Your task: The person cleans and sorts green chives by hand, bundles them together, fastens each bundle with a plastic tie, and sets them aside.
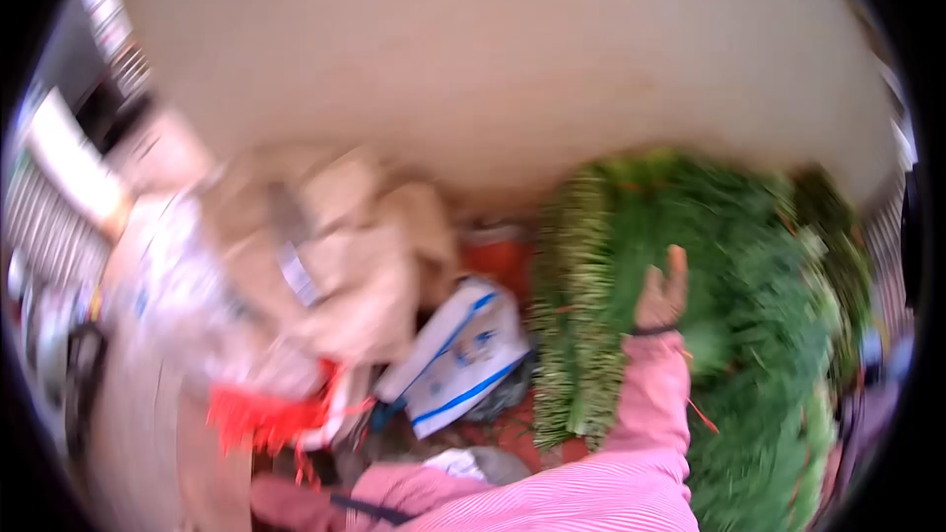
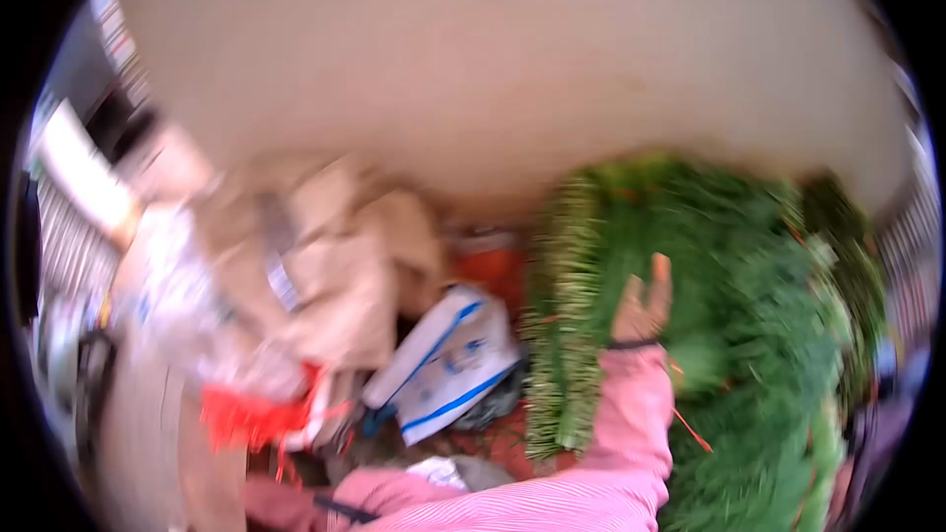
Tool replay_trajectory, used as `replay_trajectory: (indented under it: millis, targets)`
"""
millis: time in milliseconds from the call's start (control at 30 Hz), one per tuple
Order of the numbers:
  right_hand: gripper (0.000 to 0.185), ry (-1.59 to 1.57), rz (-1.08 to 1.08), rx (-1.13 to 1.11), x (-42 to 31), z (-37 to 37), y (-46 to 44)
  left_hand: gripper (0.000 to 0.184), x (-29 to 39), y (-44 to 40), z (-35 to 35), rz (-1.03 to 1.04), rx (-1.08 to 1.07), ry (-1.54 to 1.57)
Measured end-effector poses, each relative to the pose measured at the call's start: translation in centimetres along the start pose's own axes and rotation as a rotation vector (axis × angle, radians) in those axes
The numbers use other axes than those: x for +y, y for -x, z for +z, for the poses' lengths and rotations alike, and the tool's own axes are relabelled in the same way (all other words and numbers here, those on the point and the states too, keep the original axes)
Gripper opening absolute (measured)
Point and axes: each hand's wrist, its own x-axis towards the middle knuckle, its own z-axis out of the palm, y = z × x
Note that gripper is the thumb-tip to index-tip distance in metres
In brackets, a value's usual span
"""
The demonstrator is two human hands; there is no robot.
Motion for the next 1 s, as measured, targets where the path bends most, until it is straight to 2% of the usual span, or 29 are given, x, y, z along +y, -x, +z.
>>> replay_trajectory:
  millis: [33,100,133,167,200,267,300,367,433,567,633,767,800,867,900,1000]
  targets:
    - [0.039,-0.107,-0.052,-0.099,-3.7,1.0,1.4,0.046,0.0,2.0,0.2,-0.023,-0.004,-0.025]
    - [0.037,-0.255,-0.006,-0.285,-9.7,3.1,4.0,0.045,0.1,7.4,0.4,-0.093,-0.001,-0.068]
    - [0.036,-0.286,-0.002,-0.378,-11.3,3.8,5.4,0.045,0.0,10.2,0.6,-0.128,-0.001,-0.052]
    - [0.034,-0.297,-0.006,-0.451,-12.6,4.4,6.7,0.047,-3.8,9.2,0.4,-0.065,0.027,-0.072]
    - [0.031,-0.333,-0.084,-0.553,-13.6,5.4,8.2,0.050,-5.3,10.1,0.7,-0.071,0.023,0.073]
    - [0.026,-0.344,-0.208,-0.745,-16.1,6.9,10.4,0.052,-4.6,12.9,1.7,-0.145,0.036,0.134]
    - [0.025,-0.496,-0.203,-0.830,-17.8,8.0,11.5,0.052,-4.8,14.5,2.1,-0.168,0.040,0.147]
    - [0.021,-0.500,-0.260,-0.962,-19.3,10.1,12.9,0.053,-5.8,16.3,3.1,-0.178,0.042,0.212]
    - [0.018,-0.467,-0.431,-1.023,-22.8,12.2,14.0,0.050,-10.7,16.9,3.9,-0.200,0.037,0.290]
    - [0.018,-0.471,-0.399,-1.197,-25.9,15.5,17.4,0.053,-11.0,22.0,5.7,-0.273,0.012,0.388]
    - [0.020,-0.608,-0.377,-1.304,-27.2,16.3,19.8,0.053,-11.2,24.2,6.2,-0.279,0.015,0.372]
    - [0.020,-0.659,-0.514,-1.491,-28.6,16.6,23.6,0.048,-14.4,28.1,7.4,-0.339,0.064,0.292]
    - [0.020,-0.665,-0.519,-1.505,-29.0,16.3,24.3,0.049,-13.5,29.2,7.2,-0.387,0.037,0.405]
    - [0.025,-0.588,-0.513,-1.638,-29.5,15.5,25.4,0.051,-15.8,30.9,8.1,-0.403,0.065,0.435]
    - [0.025,-0.593,-0.519,-1.646,-29.6,15.1,25.9,0.052,-17.1,31.8,8.6,-0.404,0.090,0.458]
    - [0.045,-0.479,-0.457,-1.625,-29.4,13.5,27.1,0.052,-18.6,34.2,9.5,-0.450,0.098,0.509]
